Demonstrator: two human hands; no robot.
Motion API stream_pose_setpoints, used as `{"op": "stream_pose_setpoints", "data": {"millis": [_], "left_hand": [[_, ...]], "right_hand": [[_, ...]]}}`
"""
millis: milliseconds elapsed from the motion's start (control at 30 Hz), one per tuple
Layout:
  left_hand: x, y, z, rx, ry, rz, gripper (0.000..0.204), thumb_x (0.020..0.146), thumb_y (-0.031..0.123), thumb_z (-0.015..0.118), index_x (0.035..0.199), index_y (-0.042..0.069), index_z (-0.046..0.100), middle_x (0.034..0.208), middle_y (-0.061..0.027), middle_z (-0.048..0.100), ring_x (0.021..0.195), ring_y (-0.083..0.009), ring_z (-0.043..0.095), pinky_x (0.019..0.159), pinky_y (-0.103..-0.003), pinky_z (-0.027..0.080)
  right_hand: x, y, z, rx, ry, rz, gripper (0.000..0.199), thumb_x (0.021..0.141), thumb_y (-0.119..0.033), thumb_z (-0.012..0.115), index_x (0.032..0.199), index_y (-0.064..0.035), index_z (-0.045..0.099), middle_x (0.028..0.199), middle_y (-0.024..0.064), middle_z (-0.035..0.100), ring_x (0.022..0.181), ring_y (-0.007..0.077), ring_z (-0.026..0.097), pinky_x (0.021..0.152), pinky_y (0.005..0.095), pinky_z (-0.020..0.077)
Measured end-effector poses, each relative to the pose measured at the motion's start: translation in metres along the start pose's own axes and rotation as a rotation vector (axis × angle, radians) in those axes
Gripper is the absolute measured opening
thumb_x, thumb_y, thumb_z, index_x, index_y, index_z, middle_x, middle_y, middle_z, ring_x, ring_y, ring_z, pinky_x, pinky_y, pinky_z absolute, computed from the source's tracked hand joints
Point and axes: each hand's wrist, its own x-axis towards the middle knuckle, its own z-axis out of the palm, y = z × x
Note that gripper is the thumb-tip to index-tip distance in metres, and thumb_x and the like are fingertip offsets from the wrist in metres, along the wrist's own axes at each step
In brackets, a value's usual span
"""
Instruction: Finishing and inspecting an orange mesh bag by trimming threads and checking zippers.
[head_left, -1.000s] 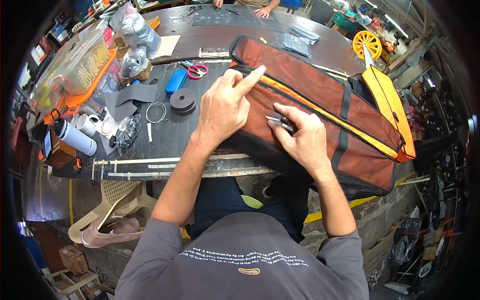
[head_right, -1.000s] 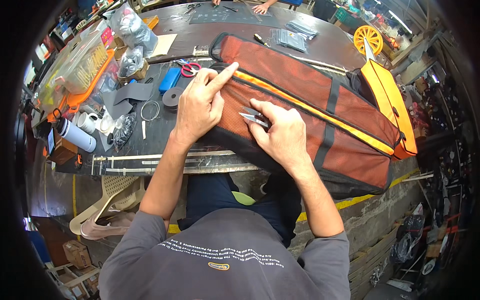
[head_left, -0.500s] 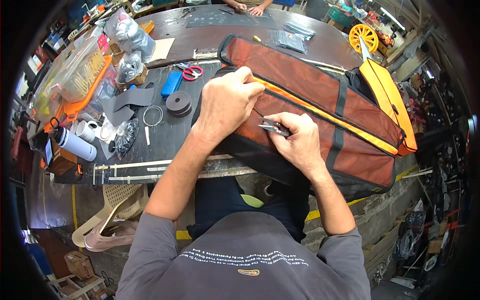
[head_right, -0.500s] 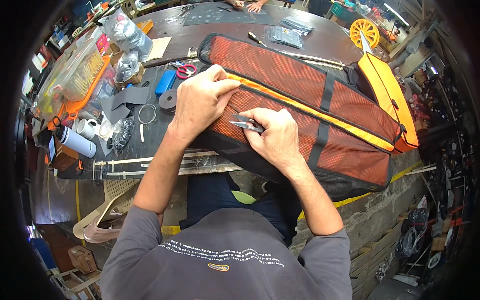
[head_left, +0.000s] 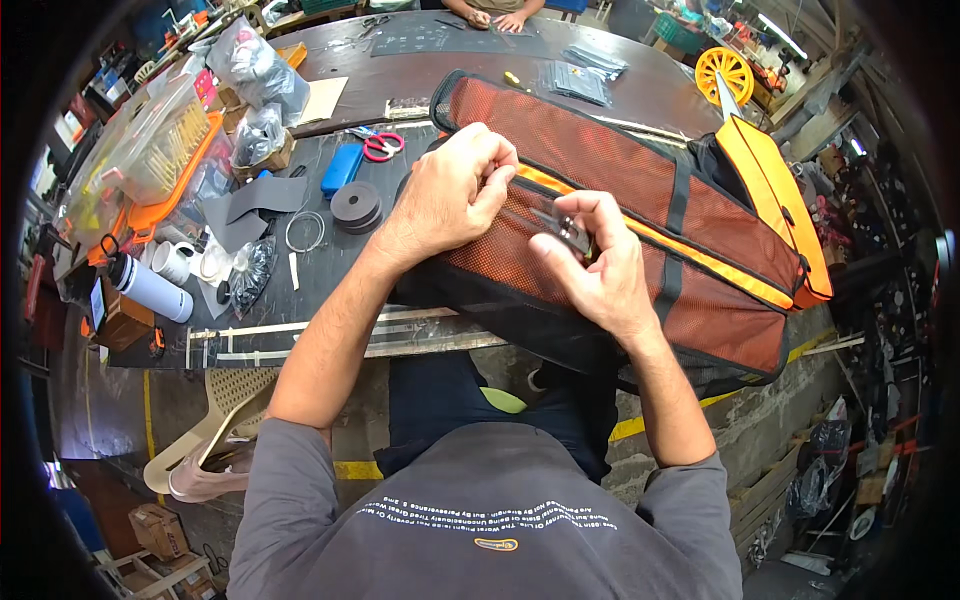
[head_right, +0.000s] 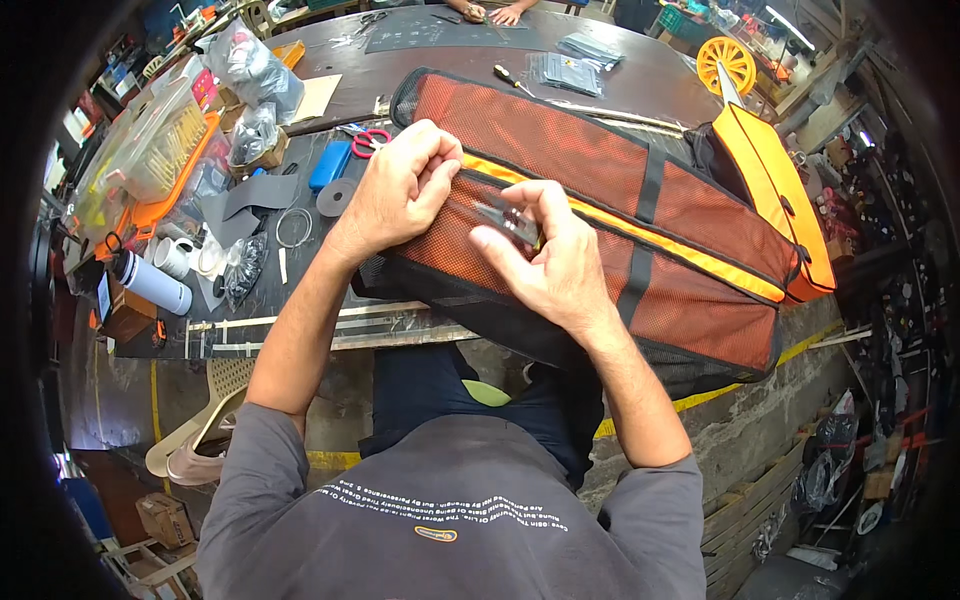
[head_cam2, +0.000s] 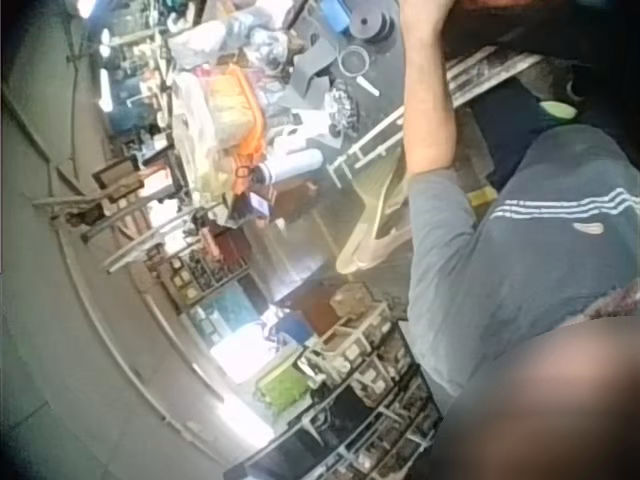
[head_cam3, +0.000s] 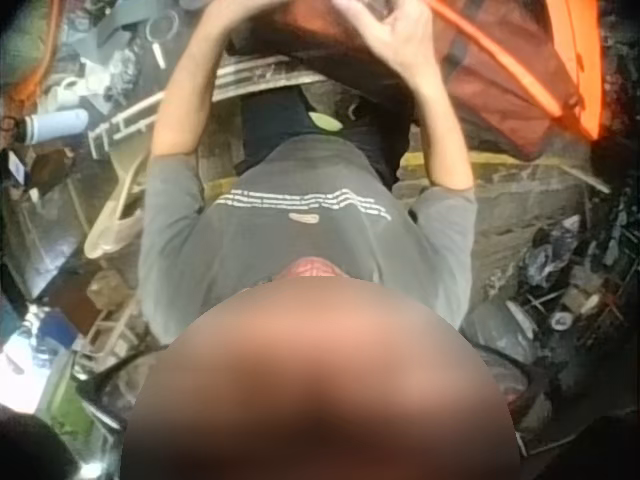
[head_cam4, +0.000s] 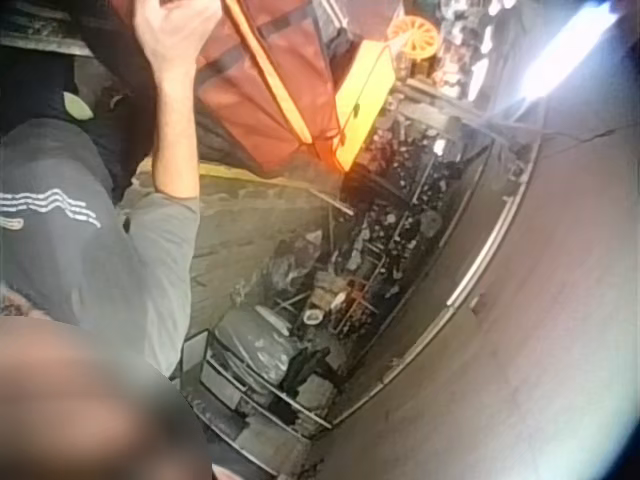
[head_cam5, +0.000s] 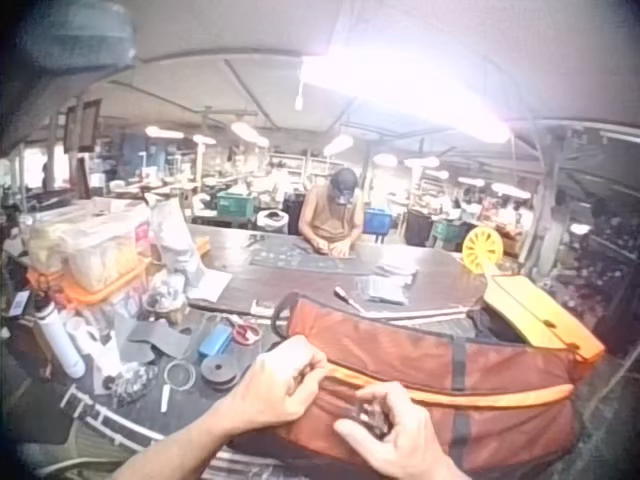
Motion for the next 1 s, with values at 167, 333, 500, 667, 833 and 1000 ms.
{"op": "stream_pose_setpoints", "data": {"millis": [167, 333, 500, 667, 833, 1000], "left_hand": [[0.001, -0.010, -0.005, -0.003, 0.054, 0.061, 0.004, 0.104, 0.001, 0.067, 0.107, -0.001, 0.067, 0.093, -0.0064, 0.060, 0.076, -0.0132, 0.059, 0.068, -0.029, 0.050], [0.000, -0.009, -0.001, -0.015, 0.086, 0.056, 0.004, 0.105, 0.001, 0.068, 0.108, -0.002, 0.067, 0.094, -0.0075, 0.061, 0.077, -0.0149, 0.060, 0.069, -0.031, 0.051], [-0.001, -0.009, 0.000, -0.026, 0.097, 0.050, 0.005, 0.104, 0.001, 0.068, 0.108, -0.002, 0.067, 0.094, -0.0080, 0.062, 0.077, -0.0152, 0.061, 0.070, -0.031, 0.052], [-0.001, -0.007, -0.003, -0.039, 0.069, -0.015, 0.007, 0.103, 0.005, 0.071, 0.107, 0.001, 0.068, 0.098, -0.0132, 0.066, 0.083, -0.0262, 0.070, 0.075, -0.037, 0.059], [-0.001, -0.009, 0.001, -0.054, 0.092, 0.011, 0.006, 0.104, 0.003, 0.070, 0.108, 0.000, 0.067, 0.096, -0.0100, 0.064, 0.080, -0.0199, 0.066, 0.072, -0.034, 0.055], [-0.001, -0.009, 0.002, -0.051, 0.099, 0.021, 0.004, 0.104, 0.000, 0.068, 0.108, -0.001, 0.068, 0.094, -0.0066, 0.061, 0.077, -0.0132, 0.060, 0.069, -0.029, 0.051]], "right_hand": [[0.026, -0.011, -0.008, -0.249, 0.074, -0.082, 0.027, 0.096, -0.021, 0.087, 0.112, -0.0024, 0.074, 0.082, 0.0116, 0.074, 0.067, 0.0221, 0.071, 0.066, 0.0366, 0.0578], [0.050, -0.014, -0.001, -0.246, 0.101, -0.112, 0.020, 0.091, -0.023, 0.088, 0.098, -0.0058, 0.081, 0.086, 0.0129, 0.080, 0.071, 0.0287, 0.077, 0.067, 0.0398, 0.0599], [0.052, -0.008, 0.008, -0.287, 0.049, -0.076, 0.025, 0.089, -0.027, 0.089, 0.099, -0.0062, 0.081, 0.083, 0.0129, 0.080, 0.074, 0.0295, 0.079, 0.069, 0.0410, 0.0613], [0.050, -0.010, 0.007, -0.277, 0.034, -0.064, 0.023, 0.089, -0.028, 0.089, 0.100, -0.0082, 0.083, 0.083, 0.0128, 0.080, 0.074, 0.0304, 0.079, 0.070, 0.0417, 0.0617], [0.052, -0.009, 0.009, -0.297, 0.042, -0.098, 0.024, 0.089, -0.029, 0.090, 0.100, -0.0089, 0.083, 0.082, 0.0116, 0.080, 0.074, 0.0295, 0.079, 0.069, 0.0417, 0.0614], [0.053, -0.007, 0.010, -0.305, 0.037, -0.101, 0.023, 0.090, -0.028, 0.090, 0.100, -0.0093, 0.083, 0.084, 0.0114, 0.080, 0.074, 0.0291, 0.079, 0.069, 0.0409, 0.0611]]}}
